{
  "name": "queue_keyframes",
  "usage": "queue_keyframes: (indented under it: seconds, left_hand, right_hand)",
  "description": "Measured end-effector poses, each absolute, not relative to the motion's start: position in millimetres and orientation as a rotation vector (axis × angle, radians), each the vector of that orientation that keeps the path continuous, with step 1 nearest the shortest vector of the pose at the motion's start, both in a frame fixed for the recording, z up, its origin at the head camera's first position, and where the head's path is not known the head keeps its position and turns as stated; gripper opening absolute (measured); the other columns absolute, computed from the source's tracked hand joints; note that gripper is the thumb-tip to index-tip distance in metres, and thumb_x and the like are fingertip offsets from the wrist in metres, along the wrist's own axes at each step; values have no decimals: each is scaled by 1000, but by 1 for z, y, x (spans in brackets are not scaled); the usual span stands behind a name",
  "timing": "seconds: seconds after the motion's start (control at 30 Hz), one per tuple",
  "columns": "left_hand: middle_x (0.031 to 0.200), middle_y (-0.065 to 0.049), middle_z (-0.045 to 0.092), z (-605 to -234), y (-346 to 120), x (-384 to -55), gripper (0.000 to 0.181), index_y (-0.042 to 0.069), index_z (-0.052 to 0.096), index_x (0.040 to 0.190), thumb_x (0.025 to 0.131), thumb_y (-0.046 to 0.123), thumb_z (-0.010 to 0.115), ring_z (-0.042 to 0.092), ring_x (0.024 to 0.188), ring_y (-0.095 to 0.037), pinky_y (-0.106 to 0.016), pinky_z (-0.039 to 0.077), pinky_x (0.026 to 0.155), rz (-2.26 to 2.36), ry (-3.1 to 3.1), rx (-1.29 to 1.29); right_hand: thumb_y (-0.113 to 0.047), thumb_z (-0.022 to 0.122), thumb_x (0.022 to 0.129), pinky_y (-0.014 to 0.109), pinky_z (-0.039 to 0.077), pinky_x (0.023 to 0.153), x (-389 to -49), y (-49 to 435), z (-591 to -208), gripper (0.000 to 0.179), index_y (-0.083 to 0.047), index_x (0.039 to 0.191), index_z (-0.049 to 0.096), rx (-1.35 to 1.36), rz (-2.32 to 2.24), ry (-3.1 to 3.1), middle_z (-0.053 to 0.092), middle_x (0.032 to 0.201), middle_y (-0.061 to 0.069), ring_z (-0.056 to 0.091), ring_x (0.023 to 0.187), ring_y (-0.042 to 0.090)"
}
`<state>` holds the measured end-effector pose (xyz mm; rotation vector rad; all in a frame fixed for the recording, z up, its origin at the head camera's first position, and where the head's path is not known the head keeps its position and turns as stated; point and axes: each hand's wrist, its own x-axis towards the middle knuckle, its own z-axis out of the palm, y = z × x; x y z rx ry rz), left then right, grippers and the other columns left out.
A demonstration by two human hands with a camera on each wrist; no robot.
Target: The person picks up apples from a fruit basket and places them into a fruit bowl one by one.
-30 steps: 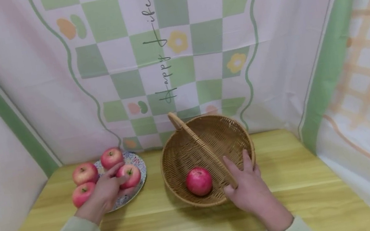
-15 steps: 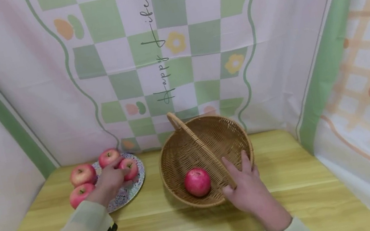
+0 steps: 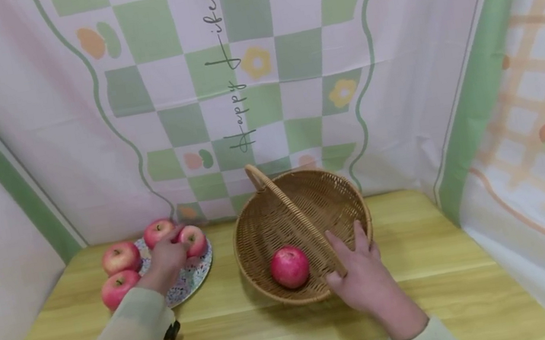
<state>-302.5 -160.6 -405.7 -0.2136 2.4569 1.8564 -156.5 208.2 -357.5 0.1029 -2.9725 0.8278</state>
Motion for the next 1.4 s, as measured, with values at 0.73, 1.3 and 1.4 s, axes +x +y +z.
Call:
queue_keyframes:
  seconds: [0.73,1.3,1.4]
  left_hand:
    - [137,-22,49,-393,-162,-293,50,8,48,148,99,6,53,59,65,-11,-27,57,67,2074,2318,-602]
    - [151,-23,36,-378,-152,-282,55,3,40,151,99,5,57,58,106,-30,-40,58,82,2103,2258,-467]
    - [152,-24,34,-372,-146,-275,57,4,39,152,99,5,58,65,86,-26,-43,57,82,2124,2216,-418]
  right_hand:
    - [-17,64,86,75,38,91,-156,208,-358,80,-19,159,30,99,809,-2977,-10,159,32,10,131,70]
    - [-17,64,86,76,37,92,-156,209,-358,81,-19,159,28,96,818,-2982,-12,158,32,10,131,70]
    - [-18,64,86,76,37,92,-156,209,-358,81,-19,159,28,98,817,-2981,-12,159,32,10,131,70]
